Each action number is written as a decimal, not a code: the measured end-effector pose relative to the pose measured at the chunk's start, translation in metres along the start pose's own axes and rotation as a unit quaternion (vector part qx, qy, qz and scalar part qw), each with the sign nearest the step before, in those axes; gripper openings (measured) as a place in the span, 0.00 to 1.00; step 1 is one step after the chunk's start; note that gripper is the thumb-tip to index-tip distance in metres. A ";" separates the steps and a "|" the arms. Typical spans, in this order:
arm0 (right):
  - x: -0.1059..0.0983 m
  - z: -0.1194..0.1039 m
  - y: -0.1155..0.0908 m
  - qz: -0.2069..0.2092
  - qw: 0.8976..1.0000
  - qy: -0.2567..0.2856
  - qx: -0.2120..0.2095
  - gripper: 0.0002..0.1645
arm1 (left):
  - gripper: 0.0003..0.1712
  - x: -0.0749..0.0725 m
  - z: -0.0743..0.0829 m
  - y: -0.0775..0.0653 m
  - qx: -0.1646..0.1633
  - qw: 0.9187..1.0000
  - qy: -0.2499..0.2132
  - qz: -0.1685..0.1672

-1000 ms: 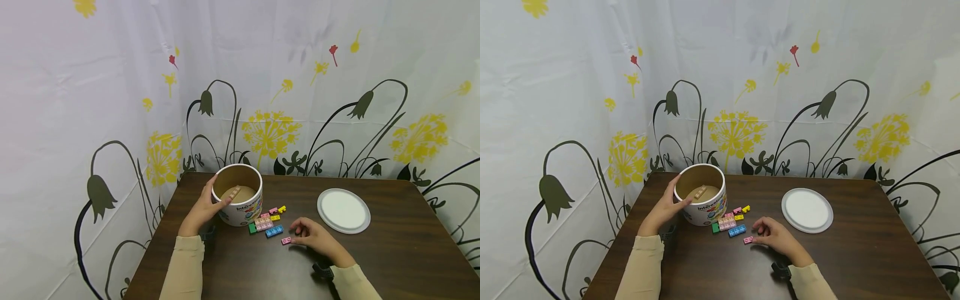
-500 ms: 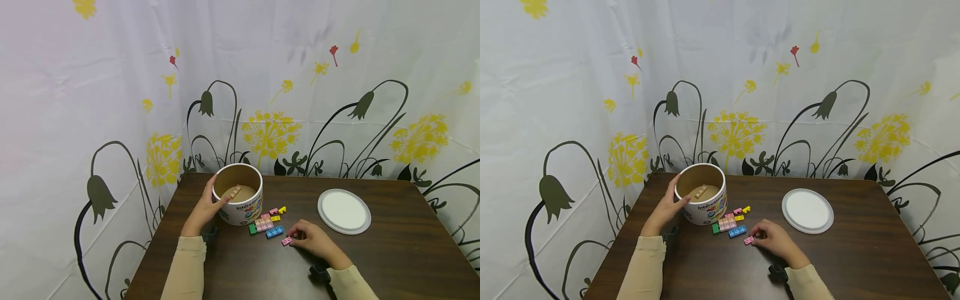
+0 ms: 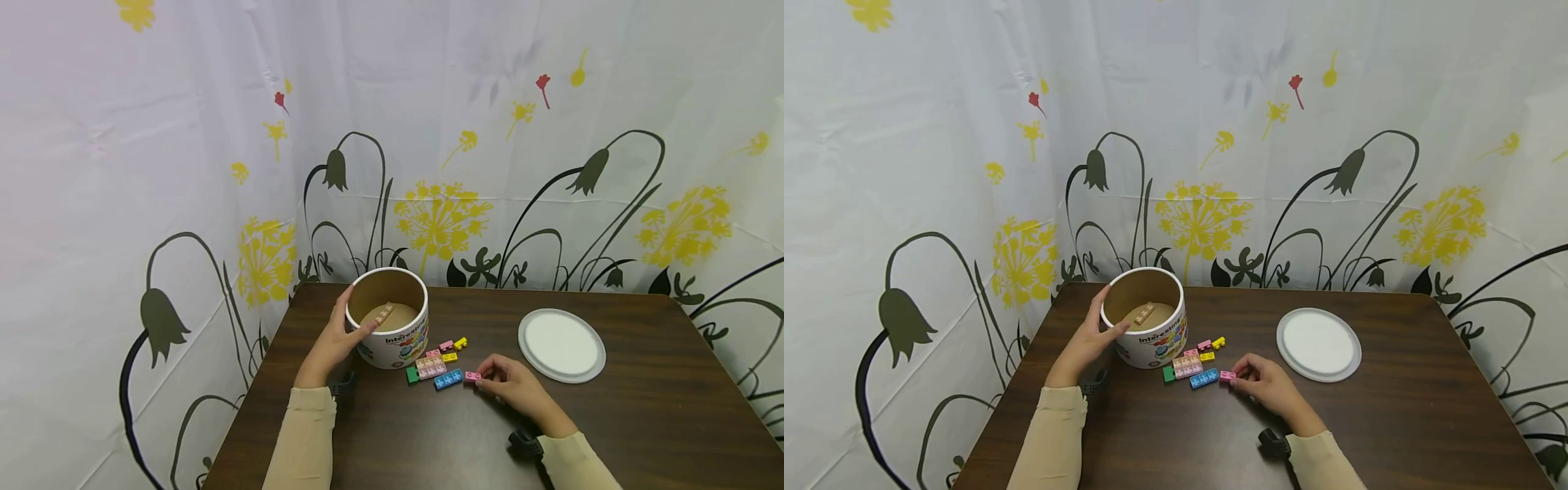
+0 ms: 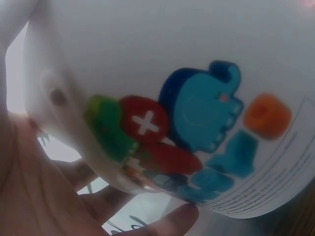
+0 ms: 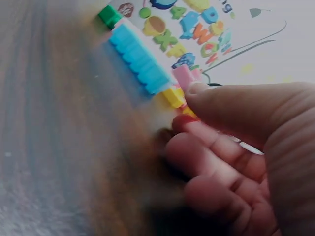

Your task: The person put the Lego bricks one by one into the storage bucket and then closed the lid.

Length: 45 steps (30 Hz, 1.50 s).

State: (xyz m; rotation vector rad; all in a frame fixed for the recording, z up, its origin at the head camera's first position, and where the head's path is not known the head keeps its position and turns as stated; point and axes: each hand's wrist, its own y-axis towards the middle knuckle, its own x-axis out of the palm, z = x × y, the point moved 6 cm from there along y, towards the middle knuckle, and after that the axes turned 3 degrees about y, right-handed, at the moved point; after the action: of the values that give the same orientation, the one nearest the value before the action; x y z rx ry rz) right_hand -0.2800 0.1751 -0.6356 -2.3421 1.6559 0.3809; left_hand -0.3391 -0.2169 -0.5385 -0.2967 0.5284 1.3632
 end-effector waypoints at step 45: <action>0.014 -0.080 0.046 0.070 0.975 0.210 0.030 0.23 | 0.61 0.000 -0.003 0.001 -0.009 1.000 -0.008 -0.003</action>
State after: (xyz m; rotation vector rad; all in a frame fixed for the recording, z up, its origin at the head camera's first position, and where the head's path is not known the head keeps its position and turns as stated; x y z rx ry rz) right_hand -0.3138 0.1199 -0.5685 -2.3847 1.9884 -0.1537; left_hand -0.3403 -0.2179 -0.5409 -0.3011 0.5028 1.3642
